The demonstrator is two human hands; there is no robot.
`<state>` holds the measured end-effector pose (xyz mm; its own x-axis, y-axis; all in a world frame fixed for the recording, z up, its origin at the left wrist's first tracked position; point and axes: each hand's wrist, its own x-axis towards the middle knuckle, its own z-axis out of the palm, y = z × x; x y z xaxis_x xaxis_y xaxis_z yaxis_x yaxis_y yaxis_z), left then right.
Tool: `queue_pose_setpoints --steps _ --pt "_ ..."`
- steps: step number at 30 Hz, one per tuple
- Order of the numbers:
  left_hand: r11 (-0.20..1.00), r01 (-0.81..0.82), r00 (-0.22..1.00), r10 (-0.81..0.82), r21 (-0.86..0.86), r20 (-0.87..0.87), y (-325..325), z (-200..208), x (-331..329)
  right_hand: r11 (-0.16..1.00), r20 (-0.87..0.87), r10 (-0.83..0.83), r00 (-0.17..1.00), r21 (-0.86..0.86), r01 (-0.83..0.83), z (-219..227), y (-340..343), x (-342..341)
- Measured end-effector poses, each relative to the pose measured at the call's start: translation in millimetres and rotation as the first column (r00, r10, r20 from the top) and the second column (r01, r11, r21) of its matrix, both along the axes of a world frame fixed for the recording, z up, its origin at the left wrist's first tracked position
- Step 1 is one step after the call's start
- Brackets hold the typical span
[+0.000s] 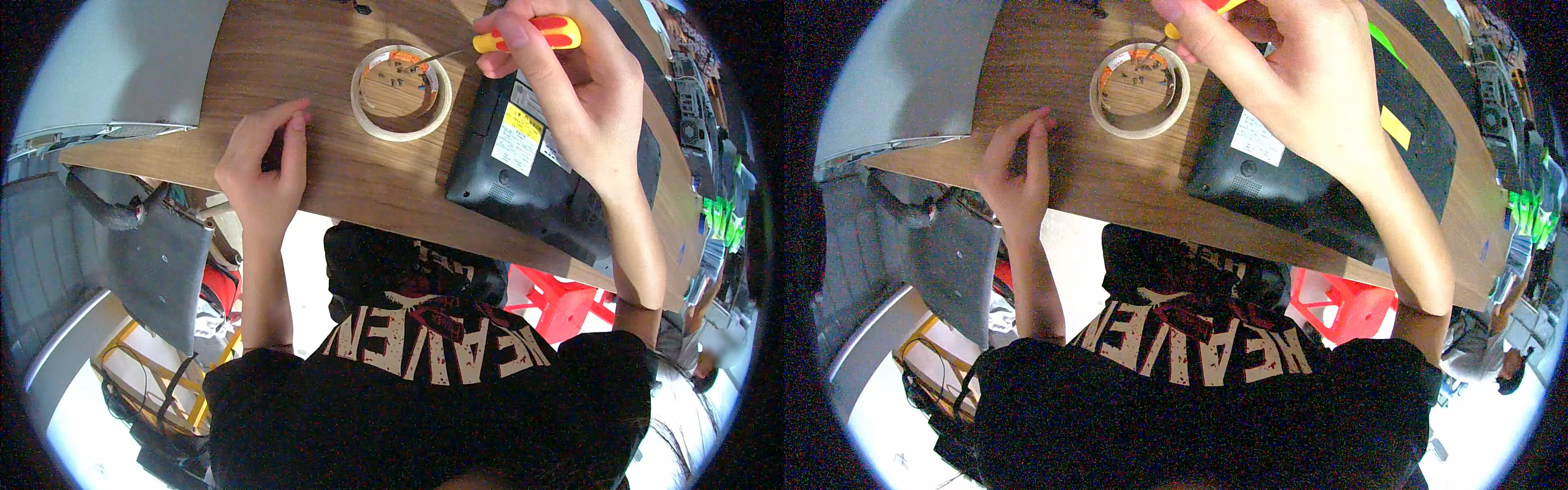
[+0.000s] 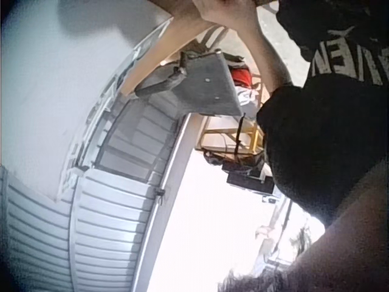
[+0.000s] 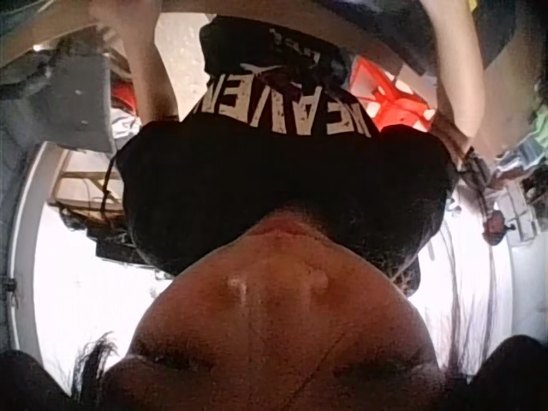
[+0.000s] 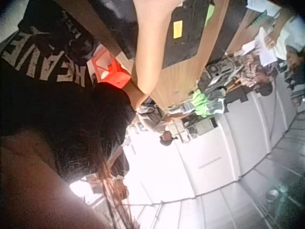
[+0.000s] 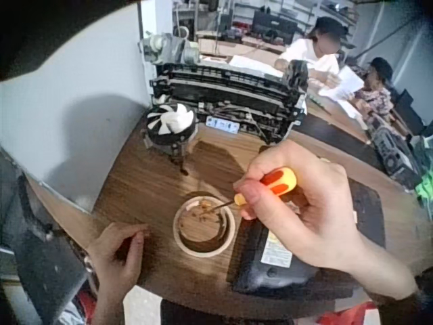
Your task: The person uses a screwdriver to remove several screws from the bottom of a laptop, places the screws in a roll of tape, and then slides out the optical drive before continuing to remove more screws.
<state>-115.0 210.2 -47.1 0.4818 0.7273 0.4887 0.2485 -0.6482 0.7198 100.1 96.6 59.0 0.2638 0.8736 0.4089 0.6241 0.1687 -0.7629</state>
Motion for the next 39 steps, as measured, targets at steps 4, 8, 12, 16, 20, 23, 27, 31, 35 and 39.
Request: queue_pose_setpoints --steps 4,8,12,16,20,23,27,31,35,39 --pt "1.000 0.013 1.000 -0.013 -0.005 0.010 0.9 -1.5 0.9 1.000 0.104 0.025 0.994 -0.012 -0.024 -2.8 2.5 3.3" --pt "1.000 0.025 0.999 -0.026 -0.019 -0.035 -0.4 1.6 -1.2 0.997 0.013 0.082 0.997 -0.007 -0.082 -11.6 2.9 5.8" --pt "1.000 0.014 1.000 -0.014 0.005 0.013 1.9 -4.9 -0.2 0.998 -0.076 0.061 0.995 0.003 -0.061 -11.8 -1.3 5.2" --pt "0.999 0.012 0.999 -0.013 0.035 0.035 -3.1 -0.2 1.6 0.999 -0.196 -0.024 0.980 0.032 0.031 -0.8 -14.1 4.4" --pt "0.994 0.101 0.981 -0.094 -0.036 0.171 -25.9 16.9 18.2 0.985 -0.329 -0.126 0.936 0.067 0.156 1.0 -35.4 9.8" --pt "0.971 0.217 0.948 -0.184 -0.101 0.261 -39.2 29.0 40.2 0.994 -0.301 -0.066 0.951 0.066 0.090 -5.3 -58.4 32.7" --pt "0.968 0.226 0.968 -0.210 -0.110 0.136 -41.8 30.5 58.9 0.986 -0.420 -0.058 0.906 0.120 0.118 -8.3 -70.5 32.9" --pt "0.984 0.174 0.981 -0.170 -0.035 0.090 -42.2 33.6 63.2 0.983 -0.438 -0.043 0.898 0.144 0.117 -13.3 -70.8 28.4" --pt "0.991 0.135 0.990 -0.135 -0.011 0.030 -38.2 32.7 58.5 0.961 -0.539 -0.146 0.829 0.122 0.248 -13.3 -58.7 10.0" --pt "0.990 0.127 0.992 -0.127 0.058 0.000 -31.3 34.2 51.9 0.993 -0.541 -0.106 0.835 -0.017 0.114 -15.3 -53.3 9.4"
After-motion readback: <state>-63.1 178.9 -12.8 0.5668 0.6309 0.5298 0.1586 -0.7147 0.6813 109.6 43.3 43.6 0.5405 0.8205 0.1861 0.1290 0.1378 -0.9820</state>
